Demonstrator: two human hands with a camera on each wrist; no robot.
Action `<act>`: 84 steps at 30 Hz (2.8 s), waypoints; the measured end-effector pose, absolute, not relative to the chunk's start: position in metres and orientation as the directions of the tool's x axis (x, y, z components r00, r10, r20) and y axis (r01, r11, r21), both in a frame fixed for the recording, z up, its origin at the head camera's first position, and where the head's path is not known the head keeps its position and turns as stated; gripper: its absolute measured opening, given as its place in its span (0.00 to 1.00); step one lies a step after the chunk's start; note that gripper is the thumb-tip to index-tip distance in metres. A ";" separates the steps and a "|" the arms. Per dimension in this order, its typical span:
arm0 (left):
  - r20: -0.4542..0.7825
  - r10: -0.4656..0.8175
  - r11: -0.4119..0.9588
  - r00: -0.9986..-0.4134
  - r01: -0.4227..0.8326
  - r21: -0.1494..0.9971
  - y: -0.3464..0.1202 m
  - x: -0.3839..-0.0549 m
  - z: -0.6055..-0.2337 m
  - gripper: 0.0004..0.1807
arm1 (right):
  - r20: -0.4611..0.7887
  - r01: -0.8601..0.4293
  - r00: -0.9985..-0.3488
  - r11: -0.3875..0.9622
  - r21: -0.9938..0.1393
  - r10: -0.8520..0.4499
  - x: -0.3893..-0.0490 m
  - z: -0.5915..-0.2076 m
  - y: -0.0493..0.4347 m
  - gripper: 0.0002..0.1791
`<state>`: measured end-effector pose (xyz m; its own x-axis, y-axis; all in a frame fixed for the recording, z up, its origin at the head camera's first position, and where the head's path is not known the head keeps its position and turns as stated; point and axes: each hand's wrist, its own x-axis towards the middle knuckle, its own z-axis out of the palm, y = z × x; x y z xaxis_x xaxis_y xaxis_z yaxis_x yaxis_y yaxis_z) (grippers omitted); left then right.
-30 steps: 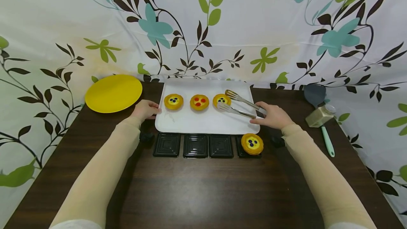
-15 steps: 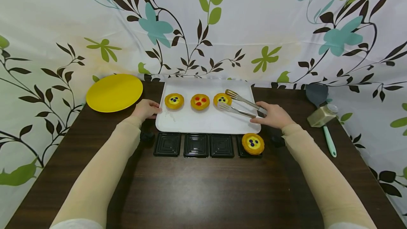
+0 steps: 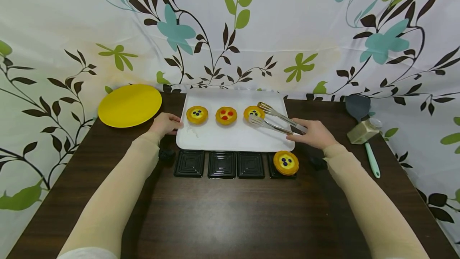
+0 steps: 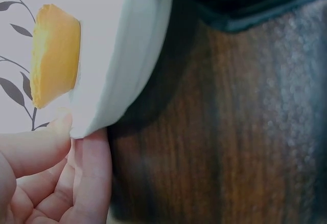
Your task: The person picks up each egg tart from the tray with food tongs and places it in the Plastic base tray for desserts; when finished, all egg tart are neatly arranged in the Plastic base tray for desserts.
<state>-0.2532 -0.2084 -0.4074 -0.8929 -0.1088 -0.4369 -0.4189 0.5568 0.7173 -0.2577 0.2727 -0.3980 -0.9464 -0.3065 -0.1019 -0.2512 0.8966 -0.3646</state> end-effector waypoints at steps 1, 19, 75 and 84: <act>-0.438 -0.111 0.557 -0.892 -0.421 0.716 -0.208 -0.254 -0.408 0.20 | -0.098 -0.250 -0.948 0.896 -0.366 -0.304 -0.255 -0.398 0.275 0.51; -0.440 -0.113 0.560 -0.891 -0.423 0.712 -0.208 -0.253 -0.409 0.21 | -0.044 -0.272 -0.947 0.867 -0.418 -0.319 -0.205 -0.387 0.287 0.48; -0.409 -0.103 0.560 -0.907 -0.392 0.730 -0.208 -0.248 -0.410 0.21 | -0.040 -0.414 -0.891 0.844 -0.341 -0.453 -0.132 -0.397 0.285 0.43; -0.415 -0.108 0.559 -0.903 -0.400 0.726 -0.208 -0.251 -0.414 0.21 | -0.052 -0.423 -0.886 0.847 -0.321 -0.462 -0.132 -0.394 0.282 0.43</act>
